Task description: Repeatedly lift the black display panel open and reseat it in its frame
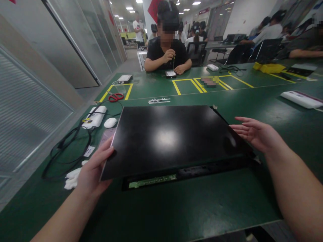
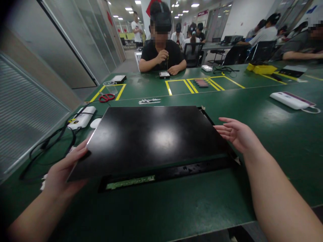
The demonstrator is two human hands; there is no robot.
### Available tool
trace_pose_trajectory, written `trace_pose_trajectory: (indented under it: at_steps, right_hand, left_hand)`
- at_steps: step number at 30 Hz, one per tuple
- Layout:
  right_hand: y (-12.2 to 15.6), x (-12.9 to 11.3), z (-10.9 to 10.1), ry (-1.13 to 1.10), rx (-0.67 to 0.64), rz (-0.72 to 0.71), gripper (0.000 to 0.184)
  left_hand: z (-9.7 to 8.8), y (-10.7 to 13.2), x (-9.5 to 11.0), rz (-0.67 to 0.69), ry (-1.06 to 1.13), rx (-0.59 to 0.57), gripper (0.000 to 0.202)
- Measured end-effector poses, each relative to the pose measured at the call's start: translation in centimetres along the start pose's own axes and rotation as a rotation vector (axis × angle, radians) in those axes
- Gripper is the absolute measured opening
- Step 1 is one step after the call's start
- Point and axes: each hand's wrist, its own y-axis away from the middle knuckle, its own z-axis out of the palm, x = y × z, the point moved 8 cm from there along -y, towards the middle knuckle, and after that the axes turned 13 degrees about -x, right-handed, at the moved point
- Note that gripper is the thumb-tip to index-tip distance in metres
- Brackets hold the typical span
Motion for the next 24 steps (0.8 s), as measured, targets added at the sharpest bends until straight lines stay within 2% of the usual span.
trace_pose_trajectory:
  at_steps: [4, 7, 14, 24]
  right_hand:
    - [-0.1, 0.0, -0.6, 0.023, 0.023, -0.005, 0.033]
    - [0.0, -0.1, -0.5, 0.055, 0.007, -0.026, 0.027]
    - [0.3, -0.5, -0.5, 0.186, 0.067, -0.093, 0.017]
    - [0.4, -0.2, -0.3, 0.218, 0.042, -0.123, 0.015]
  left_hand:
    - [0.4, -0.2, -0.4, -0.035, -0.043, -0.052, 0.06]
    - [0.4, -0.3, -0.4, -0.024, -0.064, -0.036, 0.062]
    - [1.4, -0.4, -0.5, -0.025, -0.051, -0.031, 0.05]
    - [0.3, -0.5, -1.4, -0.025, -0.007, -0.038, 0.038]
